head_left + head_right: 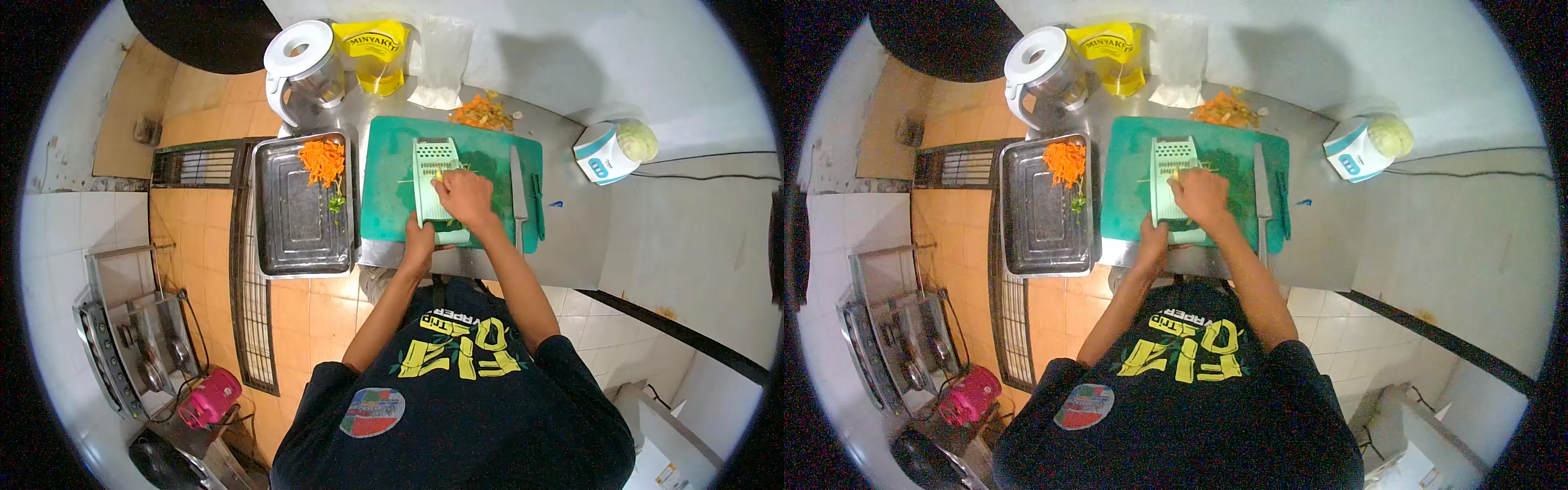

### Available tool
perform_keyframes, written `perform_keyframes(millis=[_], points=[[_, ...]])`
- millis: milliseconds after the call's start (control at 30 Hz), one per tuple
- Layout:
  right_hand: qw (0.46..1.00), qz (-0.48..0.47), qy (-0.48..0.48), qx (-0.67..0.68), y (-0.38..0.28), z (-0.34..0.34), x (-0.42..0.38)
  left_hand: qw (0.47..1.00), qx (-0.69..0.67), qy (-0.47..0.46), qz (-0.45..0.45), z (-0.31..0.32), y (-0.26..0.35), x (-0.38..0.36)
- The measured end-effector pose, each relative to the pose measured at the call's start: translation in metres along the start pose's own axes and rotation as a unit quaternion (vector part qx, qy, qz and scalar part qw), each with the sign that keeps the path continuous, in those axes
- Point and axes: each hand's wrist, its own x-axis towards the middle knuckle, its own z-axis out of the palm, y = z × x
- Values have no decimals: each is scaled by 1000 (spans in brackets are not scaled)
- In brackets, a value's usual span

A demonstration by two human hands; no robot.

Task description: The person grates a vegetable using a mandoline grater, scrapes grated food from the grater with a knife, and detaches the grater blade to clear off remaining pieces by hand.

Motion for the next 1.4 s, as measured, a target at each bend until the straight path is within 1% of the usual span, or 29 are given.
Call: perform_keyframes(millis=[33,133,200,300,333,400,500,600,700,800,900,1000,1100,1200,1333,1400], points=[[1000,7,19,8,-1,0,0,1000,-11,4,3,0,-2,0],[996,12,72,45,1,3,-1,999,29,-27,-7,-7,-8,6],[991,-1,104,88,4,10,-1,1000,10,-11,4,-6,-9,5],[988,-30,133,71,3,11,-4,1000,3,7,-5,-1,-4,1],[990,-31,129,54,3,11,-6,1000,4,13,-11,0,-2,1],[992,-31,122,20,1,11,-10,1000,21,-3,-12,-2,-1,1],[985,-71,159,1,6,24,-15,1000,11,-4,-2,-1,-3,2],[984,-86,153,-11,5,24,-18,1000,10,1,3,-1,-4,3],[981,-126,146,-20,8,20,-19,999,30,-9,-5,-2,0,0],[985,-148,88,-18,20,13,-8,999,38,-20,-12,-2,1,0],[980,-175,92,6,27,12,2,998,48,-26,-23,1,9,-5],[985,-167,36,-17,24,3,5,999,42,-17,-21,5,13,-8],[982,-183,51,17,21,-7,4,999,34,-16,-14,3,9,-5],[980,-195,47,2,22,-5,9,999,31,-20,-9,1,3,-2],[970,-235,64,-14,24,0,16,999,30,-20,-8,-1,1,0],[967,-247,61,-27,22,-1,19,999,35,-35,-12,-2,1,1]])
